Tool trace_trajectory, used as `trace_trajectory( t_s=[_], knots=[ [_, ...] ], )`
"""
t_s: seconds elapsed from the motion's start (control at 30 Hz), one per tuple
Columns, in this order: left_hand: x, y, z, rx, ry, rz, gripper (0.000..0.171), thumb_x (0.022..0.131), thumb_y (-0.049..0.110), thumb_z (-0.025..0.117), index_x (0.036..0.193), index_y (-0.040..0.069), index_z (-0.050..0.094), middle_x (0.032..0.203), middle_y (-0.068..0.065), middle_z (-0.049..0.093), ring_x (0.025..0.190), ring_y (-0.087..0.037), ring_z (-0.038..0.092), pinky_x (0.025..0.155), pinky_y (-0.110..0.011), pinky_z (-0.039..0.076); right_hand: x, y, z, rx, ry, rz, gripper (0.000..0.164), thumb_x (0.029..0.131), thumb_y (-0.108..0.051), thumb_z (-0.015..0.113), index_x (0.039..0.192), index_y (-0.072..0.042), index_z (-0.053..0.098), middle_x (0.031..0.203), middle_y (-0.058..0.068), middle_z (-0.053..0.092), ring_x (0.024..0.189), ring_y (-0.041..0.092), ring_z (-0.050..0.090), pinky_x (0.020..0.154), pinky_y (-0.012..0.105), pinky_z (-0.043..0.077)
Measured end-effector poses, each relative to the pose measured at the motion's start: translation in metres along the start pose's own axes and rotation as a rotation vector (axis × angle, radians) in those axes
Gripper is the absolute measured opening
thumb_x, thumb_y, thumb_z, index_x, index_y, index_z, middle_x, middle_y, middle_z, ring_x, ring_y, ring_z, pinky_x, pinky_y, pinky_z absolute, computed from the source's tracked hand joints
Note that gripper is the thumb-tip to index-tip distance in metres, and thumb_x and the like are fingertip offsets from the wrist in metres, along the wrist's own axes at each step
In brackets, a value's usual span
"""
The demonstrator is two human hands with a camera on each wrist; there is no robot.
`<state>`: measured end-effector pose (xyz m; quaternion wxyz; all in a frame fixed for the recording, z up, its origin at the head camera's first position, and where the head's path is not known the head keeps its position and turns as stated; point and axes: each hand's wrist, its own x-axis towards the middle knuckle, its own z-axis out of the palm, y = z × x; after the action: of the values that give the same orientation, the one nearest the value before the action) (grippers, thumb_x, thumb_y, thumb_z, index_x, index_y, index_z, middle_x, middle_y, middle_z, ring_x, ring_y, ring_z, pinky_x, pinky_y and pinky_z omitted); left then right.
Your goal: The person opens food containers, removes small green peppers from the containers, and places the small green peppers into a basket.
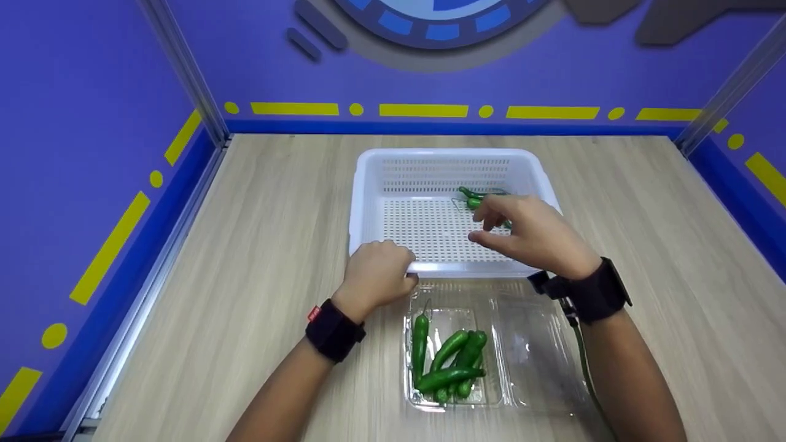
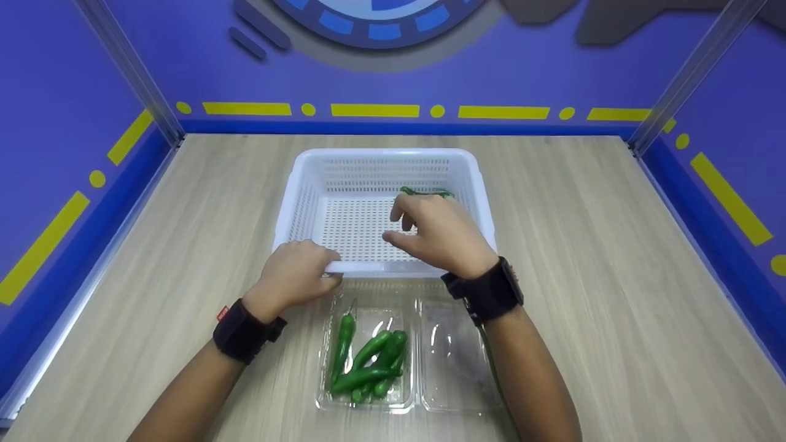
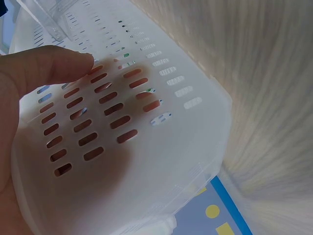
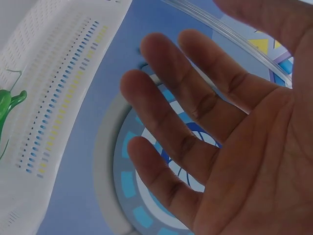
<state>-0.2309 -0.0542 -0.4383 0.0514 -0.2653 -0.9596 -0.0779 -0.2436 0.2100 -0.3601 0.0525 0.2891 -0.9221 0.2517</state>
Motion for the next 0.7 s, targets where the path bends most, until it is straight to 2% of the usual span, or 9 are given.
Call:
trace_trajectory(
  t_s=[0.5, 0.7],
  knots=[
    [0.000, 0.000, 0.001, 0.018, 0.011, 0.004, 0.029, 0.085, 0.030, 0.068, 0.062, 0.019, 0.054, 0.056, 0.007, 0.046, 0.052, -0.015, 0.047, 0.048, -0.035, 0.045, -0.010, -0.008, 0.001, -0.014, 0.011, -0.075, 0.022, 0.088, -0.032, 0.079, 0.101, -0.017, 0.068, 0.093, -0.004, 0.071, 0.085, 0.010, 0.065, 0.078, 0.036, 0.055],
    [0.001, 0.001, 0.000, 0.009, 0.009, 0.005, 0.031, 0.085, 0.030, 0.069, 0.060, 0.019, 0.052, 0.056, 0.007, 0.043, 0.052, -0.014, 0.045, 0.049, -0.035, 0.046, -0.016, -0.014, 0.002, -0.019, -0.024, -0.123, 0.022, 0.088, -0.029, 0.079, 0.101, -0.018, 0.067, 0.095, -0.007, 0.071, 0.088, 0.011, 0.067, 0.080, 0.036, 0.056]
  ],
)
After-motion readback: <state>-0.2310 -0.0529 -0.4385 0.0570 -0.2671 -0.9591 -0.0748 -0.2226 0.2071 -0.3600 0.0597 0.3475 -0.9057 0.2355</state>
